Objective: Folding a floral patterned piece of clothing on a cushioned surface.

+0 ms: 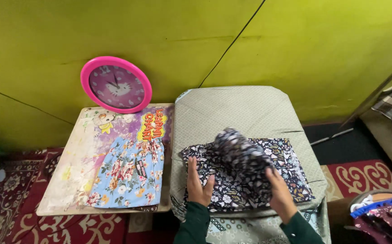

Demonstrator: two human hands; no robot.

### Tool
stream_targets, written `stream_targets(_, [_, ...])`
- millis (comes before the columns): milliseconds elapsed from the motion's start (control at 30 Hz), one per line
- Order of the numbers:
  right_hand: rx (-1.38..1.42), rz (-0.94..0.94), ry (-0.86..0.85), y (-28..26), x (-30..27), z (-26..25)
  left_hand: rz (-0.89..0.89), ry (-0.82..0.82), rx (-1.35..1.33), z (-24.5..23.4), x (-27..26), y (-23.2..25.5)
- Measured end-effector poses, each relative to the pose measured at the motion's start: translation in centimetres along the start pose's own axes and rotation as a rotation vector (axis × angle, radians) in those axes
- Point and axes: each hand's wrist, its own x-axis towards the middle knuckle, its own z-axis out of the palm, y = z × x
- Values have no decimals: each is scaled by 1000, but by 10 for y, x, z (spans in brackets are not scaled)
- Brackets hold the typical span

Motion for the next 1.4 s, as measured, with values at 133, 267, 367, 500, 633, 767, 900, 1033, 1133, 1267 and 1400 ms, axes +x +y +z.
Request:
stream_targets(133, [96,-139,118,-3,37,-107,-80,-162,231,1,7,12])
stream_targets(267, [-154,-543,380,-16,36,-137,-45,-382,555,3,11,16])
stream_targets(367, [-456,-650,376,-34,-1,-71,-87,-521,701,5,13,27])
stream_targets(500, [-1218,-731,-93,18,19,-10,-148,-717,882,6,21,42])
stream_targets(633, [-2162,-1609,270,80,51,-4,-117,-687,927,12,18,32])
stream_targets(767, [-1930,-1292,-176,71,58,-22,-139,-685,896,10,18,35])
stream_targets(900, [-1989,-803,-178,44,73,-55,-159,-702,877,7,22,43])
stream_targets(1033, [-1868,-603,42,9,85,-77,-145,-699,895,9,19,36])
stream_targets(1133, [-1801,-410,140,1,81,-48,-148,-694,879,12,20,35])
stream_targets(1267, [-2110,-1129,-32,37,92,3,-133,-672,868,13,18,33])
stream_targets(1400, [-1865,-1310,-443,54,129,26,-87,-633,841,11,16,28])
